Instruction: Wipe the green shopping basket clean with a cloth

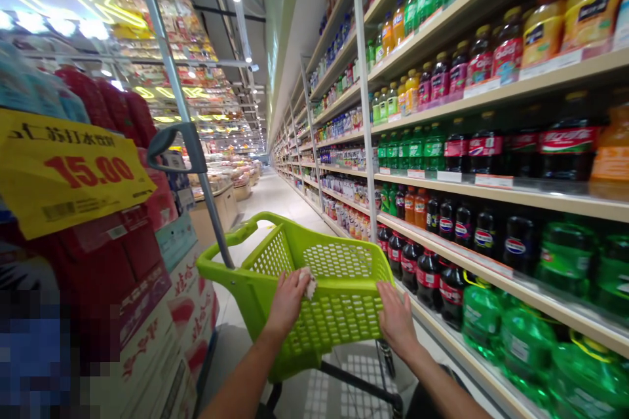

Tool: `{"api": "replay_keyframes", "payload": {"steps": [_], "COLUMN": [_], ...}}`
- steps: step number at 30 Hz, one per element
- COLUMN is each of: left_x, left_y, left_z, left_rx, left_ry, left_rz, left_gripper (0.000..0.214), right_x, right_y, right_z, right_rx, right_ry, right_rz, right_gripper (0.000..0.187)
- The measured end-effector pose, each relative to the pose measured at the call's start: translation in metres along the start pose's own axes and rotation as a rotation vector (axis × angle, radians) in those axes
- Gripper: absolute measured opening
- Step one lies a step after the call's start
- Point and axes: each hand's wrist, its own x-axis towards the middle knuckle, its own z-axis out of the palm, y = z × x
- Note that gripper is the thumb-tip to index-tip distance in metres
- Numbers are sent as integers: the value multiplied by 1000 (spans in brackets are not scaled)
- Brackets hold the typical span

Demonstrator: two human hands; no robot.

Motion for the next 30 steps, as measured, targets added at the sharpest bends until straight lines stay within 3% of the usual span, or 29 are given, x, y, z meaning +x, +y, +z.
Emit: {"api": "replay_keyframes", "payload": {"steps": [2, 4, 6, 9, 11, 12, 14, 18, 20, 22, 27, 28, 30], "left_x": [7, 9, 6, -6, -11, -12, -9, 7, 11, 8, -11, -11, -8], "left_y": [7, 0, -24, -71, -89, -89, -69, 8, 28, 20, -52, -55, -40], "left_z": [2, -3, -14, -35, -43, -44, -35, 0, 10, 9, -21, -24, -20], "left_rx": [-16, -29, -28, 44, 98, 104, 67, -85, -109, -83, 76, 87, 54], "left_ry": [3, -14, -13, 81, 122, 116, 58, -36, -34, -27, 55, 54, 21], "left_rz": [-9, -20, -43, -168, -222, -216, -148, 77, 162, 175, -82, -100, -58], "left_gripper": [45, 45, 44, 45, 46, 47, 47, 45, 45, 47, 51, 50, 49], "right_x": [2, 5, 7, 9, 9, 9, 7, 2, 1, 0, -4, -5, -7], "right_y": [1, 2, 3, 3, 2, 1, 0, 3, 7, 10, 12, 12, 11], "right_z": [-3, -6, -7, -5, -3, -3, -2, 0, 1, 2, 5, 6, 8], "right_rx": [-20, -32, -29, -5, 15, 23, 33, 32, 26, 21, 39, 44, 48], "right_ry": [-6, -14, -34, -80, -89, -86, -76, -79, -85, -87, -46, -29, -4], "right_rz": [-1, 0, -10, -28, -29, -28, -31, -77, -85, -79, -52, -46, -35], "right_gripper": [62, 62, 61, 60, 59, 59, 59, 59, 59, 59, 58, 58, 60]}}
